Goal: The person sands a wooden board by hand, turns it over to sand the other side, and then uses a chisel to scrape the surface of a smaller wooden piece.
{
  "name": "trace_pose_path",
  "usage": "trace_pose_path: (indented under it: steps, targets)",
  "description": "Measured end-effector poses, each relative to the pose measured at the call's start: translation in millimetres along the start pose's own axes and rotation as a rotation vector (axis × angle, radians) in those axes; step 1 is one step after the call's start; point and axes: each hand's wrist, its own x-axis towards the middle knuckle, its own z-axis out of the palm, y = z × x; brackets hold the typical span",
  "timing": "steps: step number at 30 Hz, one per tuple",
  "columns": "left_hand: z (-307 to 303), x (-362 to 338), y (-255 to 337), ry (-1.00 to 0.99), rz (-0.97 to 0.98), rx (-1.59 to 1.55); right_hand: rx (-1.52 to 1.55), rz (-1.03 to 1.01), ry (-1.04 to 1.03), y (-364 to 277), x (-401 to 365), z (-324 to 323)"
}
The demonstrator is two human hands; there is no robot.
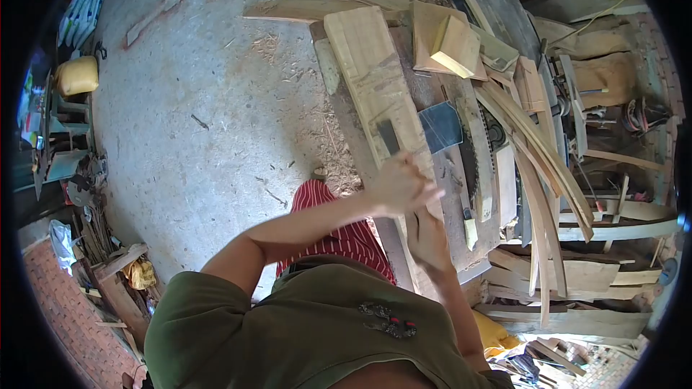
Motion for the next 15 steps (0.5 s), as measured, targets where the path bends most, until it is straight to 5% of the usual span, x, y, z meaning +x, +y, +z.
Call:
trace_pose_path:
  steps: [1, 3, 6, 9, 13, 15]
  targets:
    - [-4, 6, -9, 0.063, -0.013, 0.024, 0.031, -0.018, 0.022, -3, 12, 2]
    - [-42, 30, -32, -0.192, -0.013, 0.193, 0.053, -0.071, 0.088, -15, 47, 7]
    - [-45, 43, -56, -0.058, -0.015, 0.134, -0.015, -0.184, 0.168, -13, 77, 13]
    - [-22, 21, -25, -0.229, -0.062, 0.316, 0.023, -0.175, 0.121, 7, 39, 12]
    - [30, -30, 34, -0.035, -0.041, 0.067, -0.01, -0.06, -0.047, 45, -41, 11]
    - [25, -35, 50, -0.225, -0.07, -0.01, -0.039, 0.017, -0.074, 41, -59, 6]
